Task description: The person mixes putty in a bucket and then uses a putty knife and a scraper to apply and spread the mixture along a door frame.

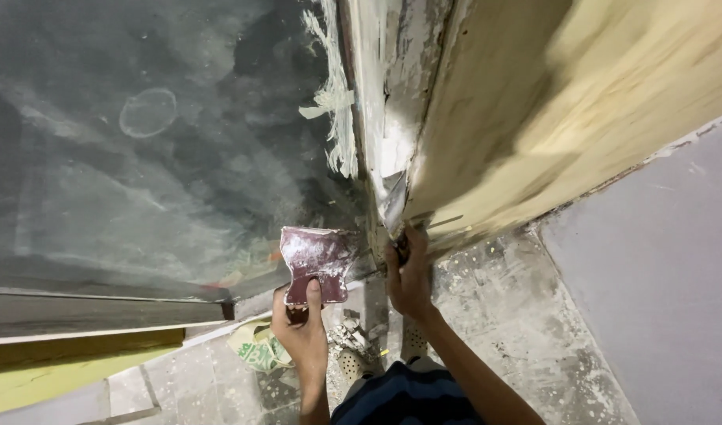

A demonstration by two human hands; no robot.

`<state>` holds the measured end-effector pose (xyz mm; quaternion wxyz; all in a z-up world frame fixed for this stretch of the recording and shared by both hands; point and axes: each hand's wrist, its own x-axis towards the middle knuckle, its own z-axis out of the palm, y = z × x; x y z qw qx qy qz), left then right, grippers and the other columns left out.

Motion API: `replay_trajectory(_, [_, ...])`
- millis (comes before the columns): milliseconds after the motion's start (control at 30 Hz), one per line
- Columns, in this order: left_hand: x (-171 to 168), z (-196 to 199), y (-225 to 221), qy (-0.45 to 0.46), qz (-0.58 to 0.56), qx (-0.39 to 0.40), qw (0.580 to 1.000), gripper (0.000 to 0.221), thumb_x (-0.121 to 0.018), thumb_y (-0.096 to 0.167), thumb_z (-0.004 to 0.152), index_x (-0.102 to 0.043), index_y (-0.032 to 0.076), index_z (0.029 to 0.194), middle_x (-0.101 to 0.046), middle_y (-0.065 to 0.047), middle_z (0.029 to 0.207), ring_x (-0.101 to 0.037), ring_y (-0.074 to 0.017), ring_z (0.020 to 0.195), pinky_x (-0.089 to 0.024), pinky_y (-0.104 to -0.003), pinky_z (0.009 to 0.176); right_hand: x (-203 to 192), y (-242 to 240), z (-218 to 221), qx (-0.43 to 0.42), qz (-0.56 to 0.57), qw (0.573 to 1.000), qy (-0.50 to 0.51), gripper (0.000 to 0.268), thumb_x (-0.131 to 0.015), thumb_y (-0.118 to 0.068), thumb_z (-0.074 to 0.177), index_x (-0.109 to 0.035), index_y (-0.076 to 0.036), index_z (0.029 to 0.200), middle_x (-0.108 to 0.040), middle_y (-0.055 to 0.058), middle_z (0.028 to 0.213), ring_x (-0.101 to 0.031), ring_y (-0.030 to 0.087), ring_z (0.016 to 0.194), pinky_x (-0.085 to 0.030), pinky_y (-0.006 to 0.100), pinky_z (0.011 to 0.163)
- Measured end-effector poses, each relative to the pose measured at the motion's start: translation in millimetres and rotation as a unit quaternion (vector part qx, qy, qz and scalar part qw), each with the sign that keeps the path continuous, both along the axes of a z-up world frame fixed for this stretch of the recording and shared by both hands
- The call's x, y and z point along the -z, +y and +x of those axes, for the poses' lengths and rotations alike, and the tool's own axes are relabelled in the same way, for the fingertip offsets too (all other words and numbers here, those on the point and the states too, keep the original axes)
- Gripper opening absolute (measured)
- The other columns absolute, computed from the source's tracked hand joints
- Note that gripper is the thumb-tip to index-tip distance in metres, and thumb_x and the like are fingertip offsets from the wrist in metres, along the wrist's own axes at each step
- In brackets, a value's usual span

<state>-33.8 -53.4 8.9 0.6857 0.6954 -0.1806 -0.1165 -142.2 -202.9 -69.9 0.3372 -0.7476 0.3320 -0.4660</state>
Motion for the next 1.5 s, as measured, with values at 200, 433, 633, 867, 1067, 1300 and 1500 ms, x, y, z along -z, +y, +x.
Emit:
replay_trajectory(200, [6, 1, 4, -0.039, 0.027, -0.012, 0.999, 0.022, -0.071, 0.025, 0.098, -0.069, 0.003, 0.100, -0.070, 0.000, 0.080, -0.059, -0.0033, 0.065, -0.046, -0.020, 0.055, 9, -9, 2, -0.039, 0.049, 0.996, -0.057, 0.045, -0.045, -0.025, 0.114, -0.034, -0.001, 0.151, -0.057, 0.003, 0.080, -0.053, 0.010, 0.060, -0.046, 0.024, 0.050])
replay_trajectory(433, [13, 2, 2, -0.039, 0.047, -0.015, 0.998, 0.024, -0.071, 0.027, 0.096, -0.070, 0.004, 0.100, -0.069, 0.000, 0.078, -0.059, -0.0041, 0.062, -0.046, -0.020, 0.053, 2, -9, -1, -0.034, 0.006, 0.999, -0.021, 0.049, -0.044, -0.024, 0.112, -0.032, 0.001, 0.152, -0.055, 0.010, 0.102, -0.054, 0.010, 0.065, -0.051, 0.024, 0.053])
replay_trajectory(633, [6, 1, 0, -0.031, 0.039, -0.009, 0.999, 0.027, -0.071, 0.029, 0.097, -0.070, 0.003, 0.103, -0.071, 0.000, 0.078, -0.058, -0.0036, 0.062, -0.044, -0.020, 0.053, -3, -7, -10, -0.043, 0.043, 0.997, -0.045, 0.048, -0.043, -0.025, 0.113, -0.032, 0.001, 0.152, -0.053, 0.003, 0.082, -0.049, 0.011, 0.065, -0.044, 0.028, 0.057])
replay_trajectory(867, [9, 1, 5, -0.016, 0.068, -0.003, 0.998, 0.026, -0.071, 0.029, 0.096, -0.071, 0.003, 0.100, -0.068, 0.001, 0.074, -0.054, -0.0030, 0.059, -0.040, -0.021, 0.051, -6, -5, -18, -0.027, -0.014, 1.000, 0.004, 0.047, -0.048, -0.023, 0.109, -0.037, 0.002, 0.147, -0.058, 0.008, 0.099, -0.054, 0.010, 0.069, -0.048, 0.026, 0.057])
replay_trajectory(1067, [10, 8, 12, 0.015, 0.047, 0.008, 0.999, 0.026, -0.070, 0.029, 0.099, -0.072, 0.003, 0.100, -0.065, 0.001, 0.071, -0.049, -0.0037, 0.056, -0.036, -0.022, 0.050, -21, -4, -19, -0.021, -0.054, 0.997, -0.045, 0.042, -0.063, -0.017, 0.105, -0.044, -0.001, 0.139, -0.061, 0.006, 0.088, -0.057, 0.011, 0.068, -0.049, 0.025, 0.053])
replay_trajectory(1300, [-11, 14, 30, 0.024, 0.077, -0.007, 0.997, 0.031, -0.072, 0.027, 0.096, -0.074, 0.003, 0.115, -0.058, 0.001, 0.067, -0.042, -0.0054, 0.056, -0.029, -0.023, 0.050, -56, 23, -30, -0.042, -0.010, 0.999, 0.026, 0.045, -0.069, -0.015, 0.099, -0.047, -0.001, 0.137, -0.067, 0.009, 0.087, -0.060, 0.011, 0.060, -0.047, 0.026, 0.047])
replay_trajectory(1500, [-15, 12, 33, 0.053, 0.047, 0.041, 0.997, 0.030, -0.073, 0.027, 0.094, -0.072, 0.005, 0.115, -0.062, 0.004, 0.069, -0.049, -0.0045, 0.057, -0.036, -0.022, 0.052, -73, 57, -27, 0.017, 0.155, 0.980, 0.122, 0.056, -0.074, -0.021, 0.092, -0.049, -0.004, 0.140, -0.068, 0.012, 0.069, -0.059, 0.017, 0.050, -0.045, 0.031, 0.047])
